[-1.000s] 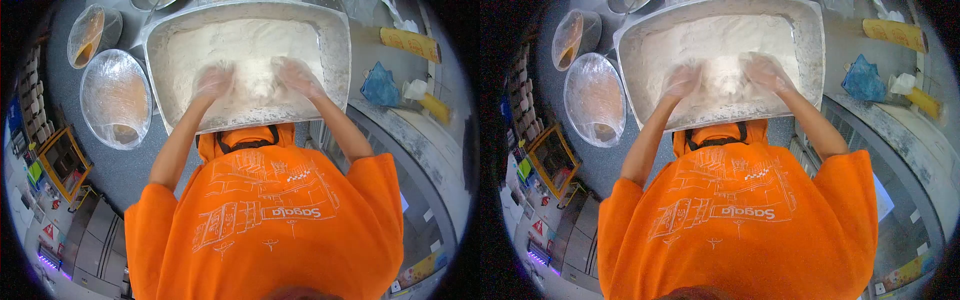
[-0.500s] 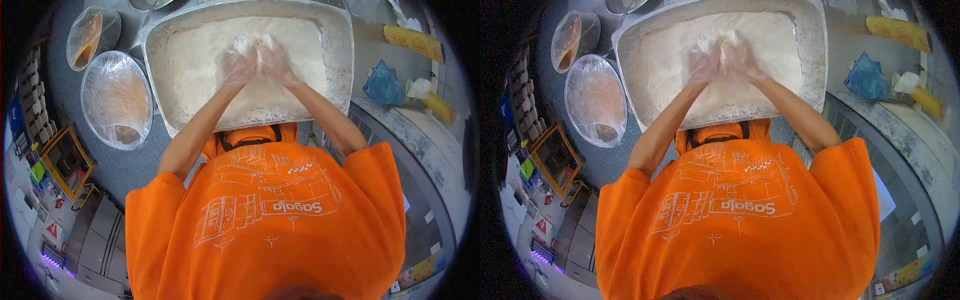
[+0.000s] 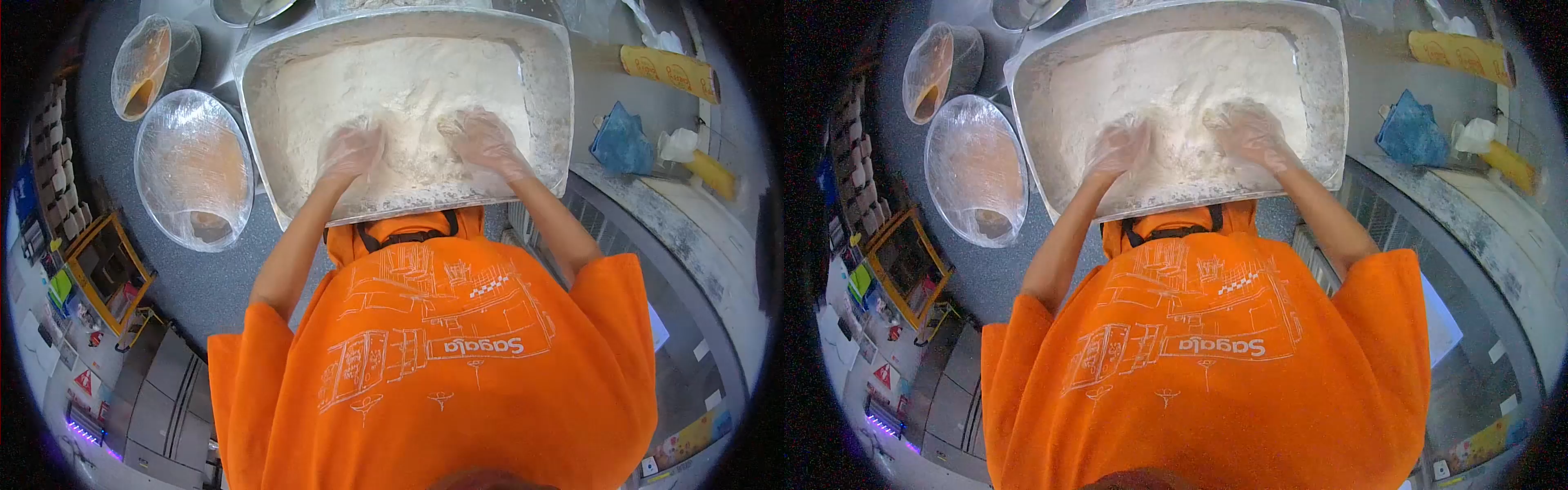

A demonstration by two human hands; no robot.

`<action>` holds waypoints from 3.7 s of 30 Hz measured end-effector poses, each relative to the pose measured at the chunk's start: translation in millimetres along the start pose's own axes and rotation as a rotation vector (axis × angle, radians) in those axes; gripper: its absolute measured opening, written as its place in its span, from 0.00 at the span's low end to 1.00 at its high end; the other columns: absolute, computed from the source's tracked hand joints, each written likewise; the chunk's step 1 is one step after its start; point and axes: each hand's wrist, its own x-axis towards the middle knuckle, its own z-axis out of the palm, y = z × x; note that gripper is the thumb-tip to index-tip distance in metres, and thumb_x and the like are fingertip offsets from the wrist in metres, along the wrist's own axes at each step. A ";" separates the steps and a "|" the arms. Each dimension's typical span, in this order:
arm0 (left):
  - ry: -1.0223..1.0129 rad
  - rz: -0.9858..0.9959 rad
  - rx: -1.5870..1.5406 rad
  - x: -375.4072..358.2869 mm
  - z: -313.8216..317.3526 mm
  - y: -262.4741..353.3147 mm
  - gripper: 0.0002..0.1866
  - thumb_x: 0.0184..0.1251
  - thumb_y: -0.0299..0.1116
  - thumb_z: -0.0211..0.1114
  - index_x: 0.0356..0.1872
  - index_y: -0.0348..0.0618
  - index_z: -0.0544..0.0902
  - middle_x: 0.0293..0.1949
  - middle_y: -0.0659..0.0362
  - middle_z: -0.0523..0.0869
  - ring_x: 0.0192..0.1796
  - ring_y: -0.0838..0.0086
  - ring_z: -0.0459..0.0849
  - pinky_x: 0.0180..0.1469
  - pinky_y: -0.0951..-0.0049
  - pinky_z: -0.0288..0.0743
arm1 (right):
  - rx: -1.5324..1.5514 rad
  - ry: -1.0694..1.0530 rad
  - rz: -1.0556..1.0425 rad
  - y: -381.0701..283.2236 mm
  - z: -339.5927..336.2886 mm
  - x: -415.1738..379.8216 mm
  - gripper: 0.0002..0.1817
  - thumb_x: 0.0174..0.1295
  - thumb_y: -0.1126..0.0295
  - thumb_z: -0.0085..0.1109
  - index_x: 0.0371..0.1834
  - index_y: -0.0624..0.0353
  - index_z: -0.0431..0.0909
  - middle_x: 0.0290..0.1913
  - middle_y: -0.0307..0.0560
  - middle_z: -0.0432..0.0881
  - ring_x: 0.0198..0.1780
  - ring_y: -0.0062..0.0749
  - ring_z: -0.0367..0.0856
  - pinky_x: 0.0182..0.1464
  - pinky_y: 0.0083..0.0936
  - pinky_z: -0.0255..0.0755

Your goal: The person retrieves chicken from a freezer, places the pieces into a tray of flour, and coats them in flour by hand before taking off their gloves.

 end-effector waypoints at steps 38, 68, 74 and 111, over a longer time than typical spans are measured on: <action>0.208 0.129 0.251 -12.8 4.0 25.7 0.32 0.76 0.52 0.34 0.64 0.34 0.69 0.61 0.37 0.74 0.60 0.49 0.76 0.65 0.58 0.66 | -0.050 -0.039 -0.002 34.8 33.6 12.6 0.33 0.71 0.52 0.43 0.72 0.63 0.60 0.68 0.61 0.69 0.70 0.43 0.65 0.71 0.34 0.58; 0.137 0.020 -0.495 20.2 28.6 53.2 0.32 0.76 0.51 0.33 0.70 0.37 0.63 0.65 0.37 0.69 0.69 0.50 0.68 0.71 0.53 0.58 | 0.753 -0.057 -0.165 5.1 49.2 25.4 0.28 0.75 0.57 0.40 0.70 0.66 0.61 0.69 0.58 0.65 0.71 0.36 0.62 0.74 0.28 0.53; 0.227 0.217 -0.132 -31.7 0.1 42.4 0.28 0.75 0.48 0.38 0.62 0.34 0.71 0.61 0.38 0.74 0.66 0.51 0.71 0.68 0.54 0.60 | 0.994 -0.341 -0.356 52.6 -1.8 20.9 0.27 0.74 0.55 0.42 0.68 0.63 0.64 0.62 0.54 0.69 0.64 0.37 0.67 0.69 0.33 0.57; 0.098 0.226 0.035 -18.8 -3.0 27.5 0.28 0.77 0.45 0.39 0.66 0.33 0.67 0.61 0.38 0.75 0.64 0.52 0.74 0.68 0.60 0.62 | 0.458 -0.040 -0.454 86.5 27.1 42.2 0.26 0.71 0.61 0.45 0.71 0.57 0.63 0.71 0.56 0.65 0.71 0.47 0.63 0.74 0.33 0.55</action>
